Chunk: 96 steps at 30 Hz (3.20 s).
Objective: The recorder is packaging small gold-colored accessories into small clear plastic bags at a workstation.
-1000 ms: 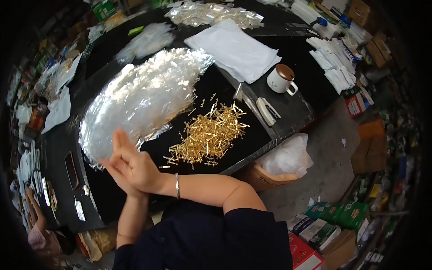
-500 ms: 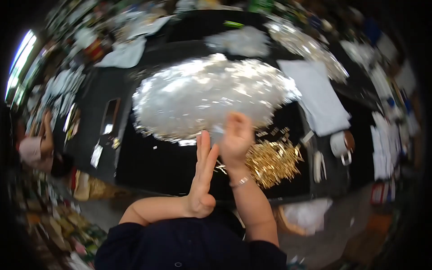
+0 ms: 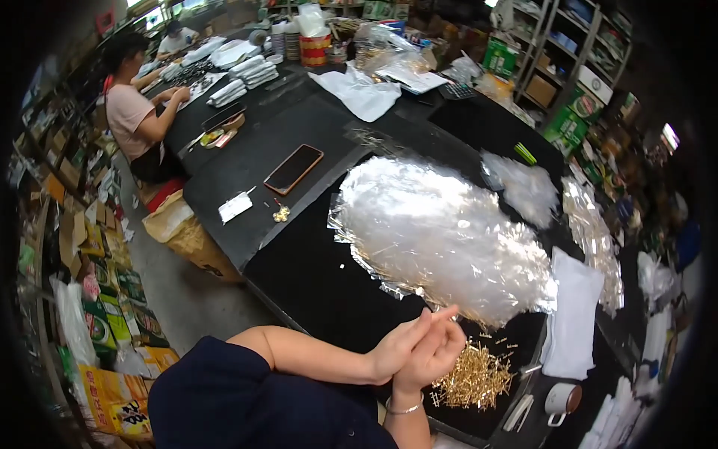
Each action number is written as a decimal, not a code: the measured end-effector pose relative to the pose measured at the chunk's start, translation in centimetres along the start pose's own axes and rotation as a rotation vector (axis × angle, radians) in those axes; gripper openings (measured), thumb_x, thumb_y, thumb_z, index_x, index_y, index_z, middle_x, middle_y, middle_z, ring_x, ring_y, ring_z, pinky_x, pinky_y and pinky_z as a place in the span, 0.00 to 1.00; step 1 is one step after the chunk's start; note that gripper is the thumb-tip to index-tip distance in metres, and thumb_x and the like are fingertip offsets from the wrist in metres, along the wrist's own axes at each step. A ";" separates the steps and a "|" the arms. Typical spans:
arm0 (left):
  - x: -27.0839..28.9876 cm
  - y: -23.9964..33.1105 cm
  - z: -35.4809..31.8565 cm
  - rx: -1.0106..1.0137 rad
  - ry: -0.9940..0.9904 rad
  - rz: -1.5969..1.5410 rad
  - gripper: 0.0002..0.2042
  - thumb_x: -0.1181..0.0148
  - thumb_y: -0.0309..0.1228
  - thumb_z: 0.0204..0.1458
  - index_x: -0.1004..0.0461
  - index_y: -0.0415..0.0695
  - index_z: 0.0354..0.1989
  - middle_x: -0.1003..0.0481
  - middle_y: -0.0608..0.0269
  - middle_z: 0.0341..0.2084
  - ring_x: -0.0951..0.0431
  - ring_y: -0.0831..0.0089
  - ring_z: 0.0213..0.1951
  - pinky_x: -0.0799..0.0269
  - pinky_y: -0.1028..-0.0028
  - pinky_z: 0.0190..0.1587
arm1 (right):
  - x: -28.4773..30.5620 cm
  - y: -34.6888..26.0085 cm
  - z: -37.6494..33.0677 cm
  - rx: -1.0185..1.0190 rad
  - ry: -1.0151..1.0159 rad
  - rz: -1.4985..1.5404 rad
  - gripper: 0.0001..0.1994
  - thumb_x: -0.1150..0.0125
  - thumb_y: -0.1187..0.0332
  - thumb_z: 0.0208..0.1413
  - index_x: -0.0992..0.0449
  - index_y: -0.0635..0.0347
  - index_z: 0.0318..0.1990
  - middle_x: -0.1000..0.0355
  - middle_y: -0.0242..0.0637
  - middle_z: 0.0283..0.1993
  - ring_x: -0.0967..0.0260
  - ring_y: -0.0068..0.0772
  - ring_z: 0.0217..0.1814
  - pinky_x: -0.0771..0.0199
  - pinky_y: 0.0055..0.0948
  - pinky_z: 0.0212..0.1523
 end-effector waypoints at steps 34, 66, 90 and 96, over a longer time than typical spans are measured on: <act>5.6 -3.4 0.8 -0.438 -0.097 0.813 0.40 0.33 0.46 0.47 0.45 0.42 0.66 0.43 0.46 0.64 0.43 0.51 0.65 0.47 0.57 0.65 | 6.1 1.4 1.9 -0.301 -0.059 0.166 0.07 0.47 0.68 0.64 0.31 0.62 0.44 0.34 0.30 0.32 0.40 0.18 0.28 0.38 0.19 0.27; 5.4 -1.4 -1.3 0.022 -0.039 0.180 0.10 0.35 0.25 0.51 0.27 0.36 0.40 0.25 0.67 0.31 0.24 0.82 0.34 0.28 0.82 0.37 | 3.1 2.6 0.5 -0.153 -0.188 0.048 0.09 0.44 0.67 0.63 0.27 0.66 0.38 0.34 0.27 0.23 0.40 0.14 0.23 0.43 0.15 0.25; 9.1 0.2 -1.3 -0.023 -0.101 0.151 0.21 0.38 0.35 0.56 0.30 0.36 0.55 0.26 0.56 0.49 0.25 0.68 0.50 0.32 0.69 0.55 | 2.5 3.8 -1.7 -0.584 -0.504 0.365 0.09 0.41 0.79 0.57 0.27 0.68 0.45 0.27 0.32 0.44 0.29 0.21 0.45 0.29 0.20 0.47; 9.7 0.0 -0.6 0.137 -0.164 0.098 0.25 0.49 0.41 0.63 0.37 0.34 0.61 0.28 0.54 0.53 0.25 0.67 0.51 0.31 0.67 0.56 | 1.4 3.6 -2.7 -0.448 -0.521 0.035 0.11 0.38 0.77 0.55 0.26 0.66 0.45 0.26 0.34 0.42 0.29 0.21 0.45 0.29 0.22 0.46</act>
Point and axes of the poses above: each hand's wrist, its own z-axis towards the middle knuckle, its own x-axis out of the back of the hand, y = z × x, the point moved 1 cm from there along z, towards the middle knuckle
